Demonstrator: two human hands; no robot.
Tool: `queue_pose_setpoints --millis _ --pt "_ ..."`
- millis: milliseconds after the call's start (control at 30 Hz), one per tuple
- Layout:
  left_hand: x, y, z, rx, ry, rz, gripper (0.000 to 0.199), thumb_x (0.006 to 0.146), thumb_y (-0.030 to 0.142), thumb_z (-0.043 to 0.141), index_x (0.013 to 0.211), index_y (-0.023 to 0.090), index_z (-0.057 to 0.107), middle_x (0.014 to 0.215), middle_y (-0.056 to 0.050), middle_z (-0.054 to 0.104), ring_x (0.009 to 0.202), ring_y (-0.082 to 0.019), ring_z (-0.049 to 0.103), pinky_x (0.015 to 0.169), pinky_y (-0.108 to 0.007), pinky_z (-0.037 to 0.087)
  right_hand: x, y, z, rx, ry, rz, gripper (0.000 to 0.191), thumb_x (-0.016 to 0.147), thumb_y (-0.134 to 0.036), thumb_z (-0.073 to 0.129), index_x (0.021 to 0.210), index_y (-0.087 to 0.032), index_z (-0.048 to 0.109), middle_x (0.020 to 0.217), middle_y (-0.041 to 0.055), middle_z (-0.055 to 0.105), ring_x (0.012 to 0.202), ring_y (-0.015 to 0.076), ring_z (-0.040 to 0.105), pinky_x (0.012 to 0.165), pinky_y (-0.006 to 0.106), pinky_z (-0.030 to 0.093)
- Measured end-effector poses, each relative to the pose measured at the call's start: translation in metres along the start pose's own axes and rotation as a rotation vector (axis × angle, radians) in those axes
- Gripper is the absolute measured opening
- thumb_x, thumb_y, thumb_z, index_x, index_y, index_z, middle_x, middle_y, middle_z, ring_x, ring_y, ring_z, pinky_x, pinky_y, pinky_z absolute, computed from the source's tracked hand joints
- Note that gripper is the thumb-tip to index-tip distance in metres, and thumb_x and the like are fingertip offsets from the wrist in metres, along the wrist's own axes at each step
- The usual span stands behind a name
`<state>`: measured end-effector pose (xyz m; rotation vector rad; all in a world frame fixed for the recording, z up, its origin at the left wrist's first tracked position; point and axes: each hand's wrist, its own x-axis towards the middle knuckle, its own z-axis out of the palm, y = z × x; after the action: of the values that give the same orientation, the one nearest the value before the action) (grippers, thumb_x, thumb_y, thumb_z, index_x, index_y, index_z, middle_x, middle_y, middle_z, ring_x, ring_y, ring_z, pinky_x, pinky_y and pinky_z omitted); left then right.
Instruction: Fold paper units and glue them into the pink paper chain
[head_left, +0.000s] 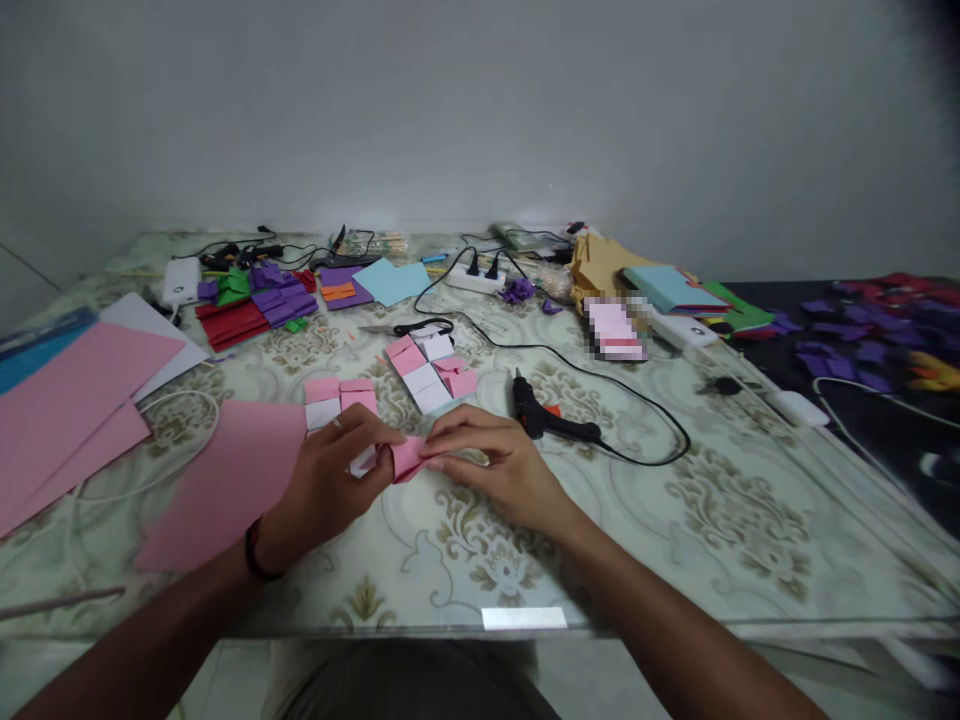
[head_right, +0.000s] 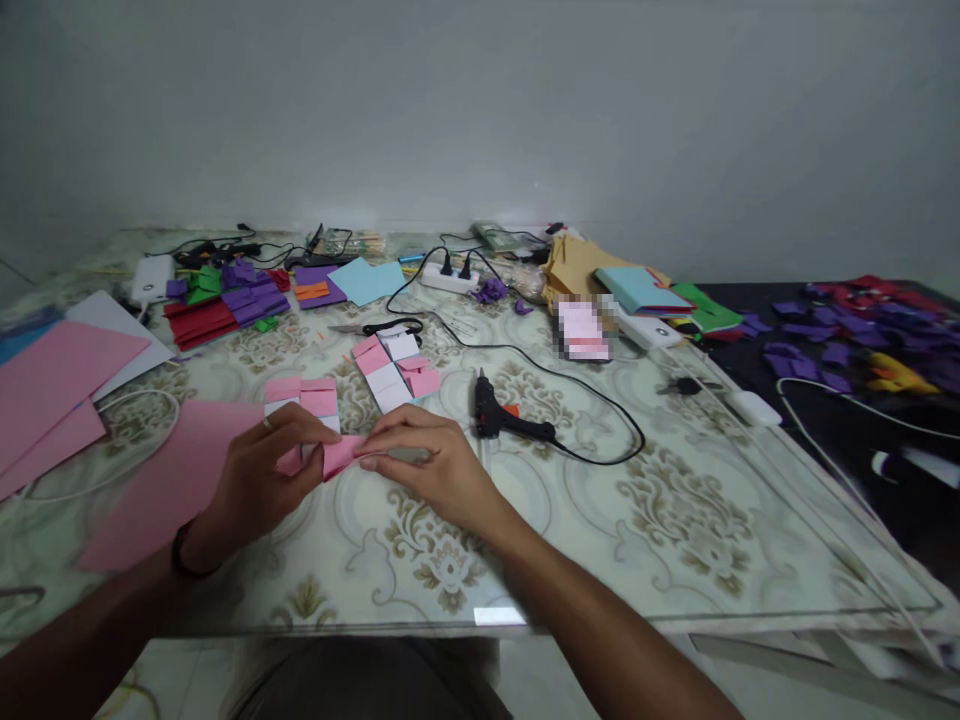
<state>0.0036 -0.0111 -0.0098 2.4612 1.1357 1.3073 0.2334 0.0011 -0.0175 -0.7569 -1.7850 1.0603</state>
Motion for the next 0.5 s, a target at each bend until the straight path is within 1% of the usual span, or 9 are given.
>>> queue_pose_setpoints --millis 133,200,267,400,500 --pt "-0.0003 0.0012 0.0007 -0.014 -0.009 -0.143 0.021 0.085 0.004 0.059 0.093 0.02 0.07 0.08 0.0 0.07 0.071 -0.013 0.067 0.064 -0.023 0.053 -0.0007 0.0002 0.0003 -0.013 0.025 0.004 0.014 0.092 -0.029 0.079 0.105 -0.029 0.085 0.103 0.0066 0.078 0.095 0.0198 0.073 0.087 0.035 0.058" --pt "0.0 0.002 0.0005 -0.059 -0.007 -0.164 0.02 0.085 0.005 0.06 0.095 0.02 0.07 0.082 0.0 0.072 0.072 -0.013 0.069 0.066 -0.022 0.055 -0.0013 0.0006 0.001 0.001 0.026 -0.002 0.017 0.092 -0.028 0.078 0.107 -0.03 0.085 0.105 0.0064 0.08 0.096 0.0203 0.074 0.087 0.034 0.058" --pt "0.0009 0.0025 -0.0002 -0.138 -0.02 -0.146 0.021 0.085 0.005 0.062 0.096 0.02 0.071 0.087 -0.001 0.076 0.079 -0.013 0.072 0.072 -0.023 0.058 -0.0018 0.0006 0.0011 0.015 0.033 -0.006 0.017 0.093 -0.026 0.077 0.107 -0.03 0.085 0.104 0.0062 0.081 0.095 0.0207 0.075 0.087 0.035 0.058" --pt "0.0045 0.0023 -0.004 -0.244 -0.1 -0.095 0.026 0.087 0.005 0.065 0.102 0.022 0.076 0.103 -0.004 0.081 0.096 -0.017 0.077 0.086 -0.026 0.062 -0.0016 -0.0006 -0.0008 0.043 0.041 -0.002 0.013 0.092 -0.025 0.077 0.1 -0.029 0.086 0.098 0.0061 0.082 0.09 0.0212 0.075 0.083 0.035 0.057" --pt "0.0069 0.0019 -0.0072 -0.239 -0.109 -0.044 0.022 0.089 0.008 0.069 0.101 0.023 0.079 0.105 -0.005 0.082 0.092 -0.017 0.079 0.083 -0.026 0.064 -0.0009 -0.0014 -0.0015 0.074 0.034 0.0 0.011 0.091 -0.028 0.078 0.099 -0.028 0.086 0.096 0.0063 0.081 0.088 0.0211 0.074 0.083 0.035 0.056"
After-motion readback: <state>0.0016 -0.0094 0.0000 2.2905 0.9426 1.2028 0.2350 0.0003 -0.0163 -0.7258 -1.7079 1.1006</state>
